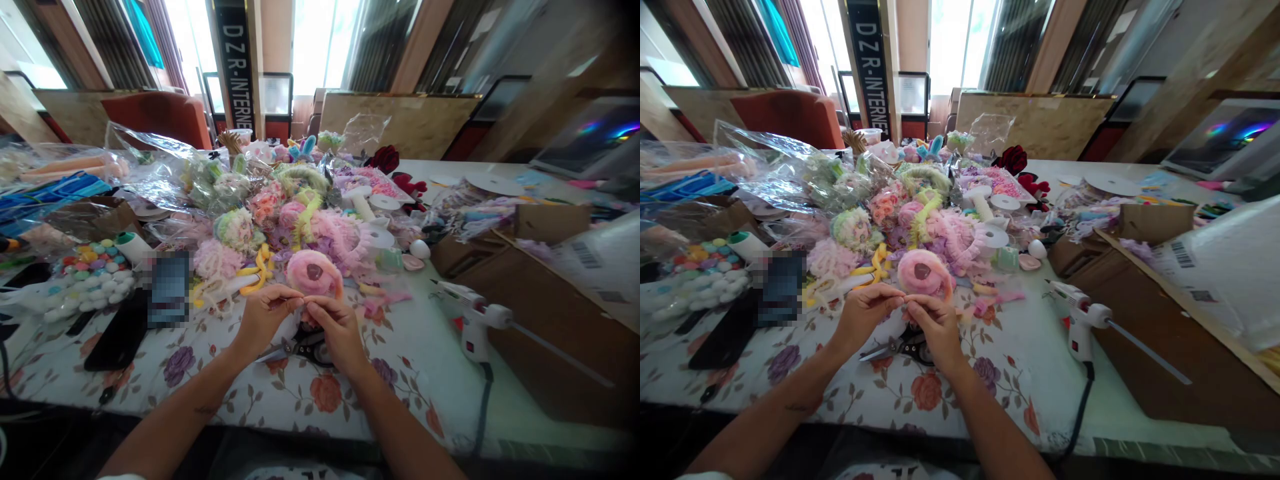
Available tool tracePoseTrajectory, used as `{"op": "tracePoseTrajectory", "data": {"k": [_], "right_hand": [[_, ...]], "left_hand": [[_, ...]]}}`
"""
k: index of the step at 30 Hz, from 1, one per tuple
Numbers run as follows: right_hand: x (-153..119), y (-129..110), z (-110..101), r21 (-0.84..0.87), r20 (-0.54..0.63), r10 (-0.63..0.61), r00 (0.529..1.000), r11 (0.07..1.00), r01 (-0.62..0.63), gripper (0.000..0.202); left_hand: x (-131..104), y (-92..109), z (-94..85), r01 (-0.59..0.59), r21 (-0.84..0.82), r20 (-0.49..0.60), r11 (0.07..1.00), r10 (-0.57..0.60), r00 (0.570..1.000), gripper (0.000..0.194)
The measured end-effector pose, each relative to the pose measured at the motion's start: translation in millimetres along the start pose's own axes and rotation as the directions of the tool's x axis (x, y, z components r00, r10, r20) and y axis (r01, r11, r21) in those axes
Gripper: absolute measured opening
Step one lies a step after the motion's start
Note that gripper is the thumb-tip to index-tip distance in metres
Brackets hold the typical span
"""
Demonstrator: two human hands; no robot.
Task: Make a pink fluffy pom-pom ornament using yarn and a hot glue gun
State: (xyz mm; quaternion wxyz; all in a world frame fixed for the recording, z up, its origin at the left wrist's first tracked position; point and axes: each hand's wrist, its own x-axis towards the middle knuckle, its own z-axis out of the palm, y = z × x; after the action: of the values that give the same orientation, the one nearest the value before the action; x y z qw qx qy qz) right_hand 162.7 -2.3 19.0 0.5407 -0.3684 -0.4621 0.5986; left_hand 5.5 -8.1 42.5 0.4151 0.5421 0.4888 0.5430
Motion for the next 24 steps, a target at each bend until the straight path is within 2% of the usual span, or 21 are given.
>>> {"op": "tracePoseTrajectory", "data": {"k": [3,6,11,15,17,19,20,22,23,24], "right_hand": [[1,-1,-1,0.056,0.057,0.046,0.997,0.997,-0.050,0.020],[1,-4,-1,0.081,0.119,0.088,0.989,0.992,-0.098,0.025],[0,-5,-1,0.062,0.193,0.094,0.977,0.992,-0.108,0.031],[0,-2,-2,-0.029,0.232,0.073,0.970,0.997,-0.068,0.036],[1,-1,-2,-0.054,0.207,0.052,0.977,0.998,-0.042,0.037],[3,-2,-3,-0.014,0.118,0.037,0.992,0.999,-0.035,0.037],[5,-3,-4,0.028,0.061,0.036,0.997,0.999,-0.038,0.036],[8,-5,-6,0.113,-0.037,0.044,0.998,0.993,-0.040,0.031],[9,-6,-7,0.141,-0.073,0.046,0.996,0.989,-0.036,0.027],[10,-6,-8,0.157,-0.101,0.044,0.994,0.987,-0.028,0.024]], "left_hand": [[2,1,0.0,0.086,-0.097,0.043,0.992,-0.082,0.996,0.027],[5,2,-2.9,0.117,-0.155,0.098,0.981,-0.102,0.990,0.038],[11,1,-9.0,0.107,-0.123,0.142,0.987,-0.089,0.986,0.038],[16,-7,-11.3,0.105,-0.082,0.180,0.991,-0.088,0.980,0.035],[16,-8,-12.8,0.097,-0.078,0.164,0.992,-0.083,0.983,0.035],[12,-5,-17.0,0.095,-0.091,0.217,0.991,-0.073,0.973,0.036],[9,0,-20.4,0.101,-0.101,0.285,0.990,-0.069,0.956,0.037],[3,12,-29.5,0.124,-0.099,0.531,0.987,-0.053,0.846,0.037],[0,19,-34.8,0.145,-0.079,0.649,0.986,-0.060,0.758,0.040],[-2,25,-40.0,0.140,-0.037,0.784,0.989,-0.059,0.618,0.043]]}}
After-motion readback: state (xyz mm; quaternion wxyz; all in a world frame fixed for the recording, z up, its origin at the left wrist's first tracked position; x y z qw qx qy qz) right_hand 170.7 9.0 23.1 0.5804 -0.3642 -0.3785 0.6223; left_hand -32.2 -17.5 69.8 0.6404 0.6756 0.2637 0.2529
